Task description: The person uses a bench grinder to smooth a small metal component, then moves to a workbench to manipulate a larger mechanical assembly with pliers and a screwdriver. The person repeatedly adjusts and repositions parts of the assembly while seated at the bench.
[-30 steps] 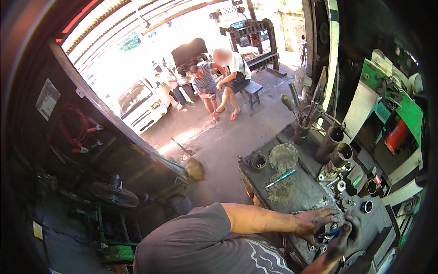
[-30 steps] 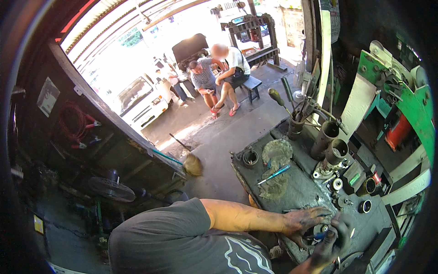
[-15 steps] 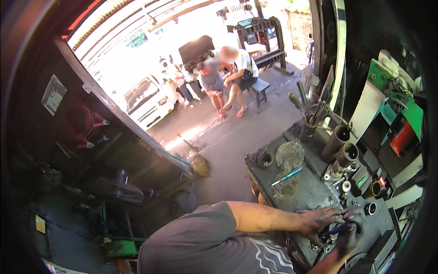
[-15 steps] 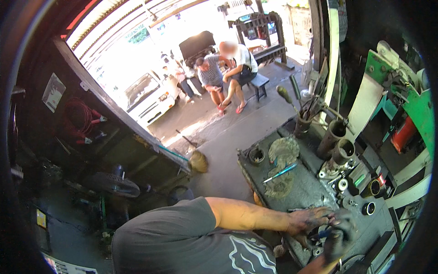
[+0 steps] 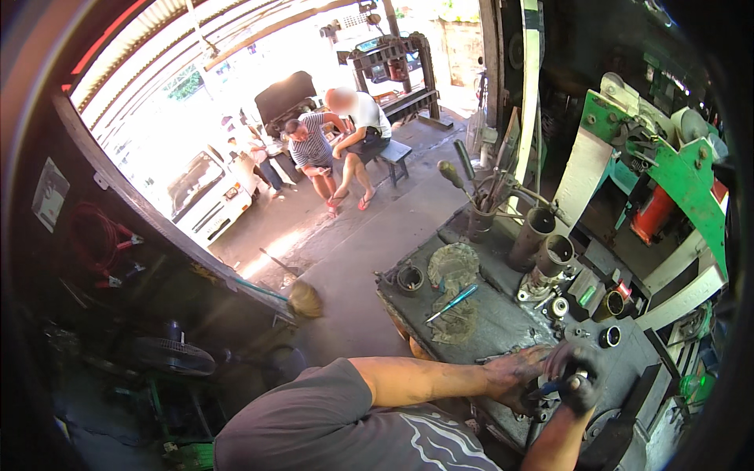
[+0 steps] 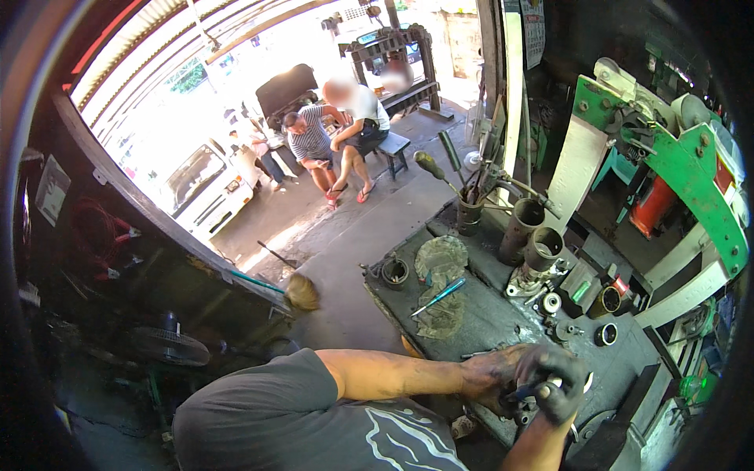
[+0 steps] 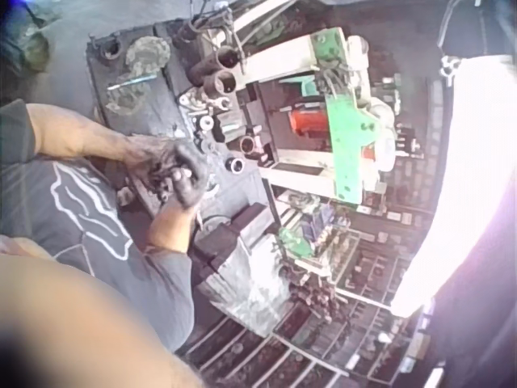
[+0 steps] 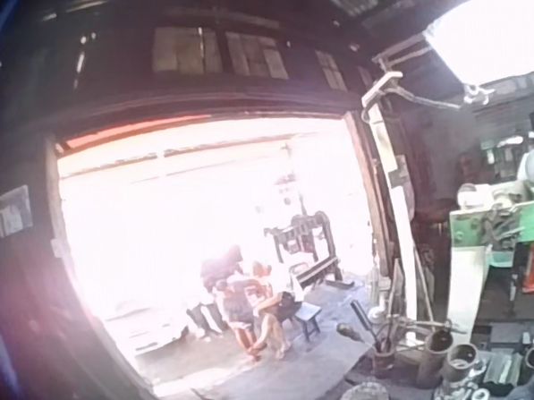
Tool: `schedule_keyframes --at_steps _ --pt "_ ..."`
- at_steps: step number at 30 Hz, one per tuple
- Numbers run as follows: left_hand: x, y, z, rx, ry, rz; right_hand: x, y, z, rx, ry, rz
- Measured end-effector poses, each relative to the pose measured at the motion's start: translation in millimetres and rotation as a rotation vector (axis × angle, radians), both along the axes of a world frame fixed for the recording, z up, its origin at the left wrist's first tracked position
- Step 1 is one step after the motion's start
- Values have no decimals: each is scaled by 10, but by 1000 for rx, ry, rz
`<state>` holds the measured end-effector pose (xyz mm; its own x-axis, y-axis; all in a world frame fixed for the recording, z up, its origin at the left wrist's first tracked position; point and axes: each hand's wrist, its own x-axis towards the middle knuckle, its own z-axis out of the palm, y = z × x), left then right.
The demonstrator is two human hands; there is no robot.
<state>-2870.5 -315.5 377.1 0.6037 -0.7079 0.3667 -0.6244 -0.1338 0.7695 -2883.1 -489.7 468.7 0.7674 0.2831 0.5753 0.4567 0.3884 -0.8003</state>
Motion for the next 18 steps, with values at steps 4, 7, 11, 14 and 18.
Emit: schedule_keyframes --at_steps 4,7,11,14,18 --pt "15 12 -52 -8 -88 -1 72 -94 -154 -25 101 273" --pt "8 18 -158 53 -109 8 -435 313 -230 -165 158 -764" --pt "-17 19 -156 127 -40 11 -516 354 -62 -226 93 -835" --pt "-6 4 -82 -47 -124 26 78 -44 16 -55 -10 129" --pt "15 -21 -73 29 -139 -5 129 -38 -18 31 151 369"
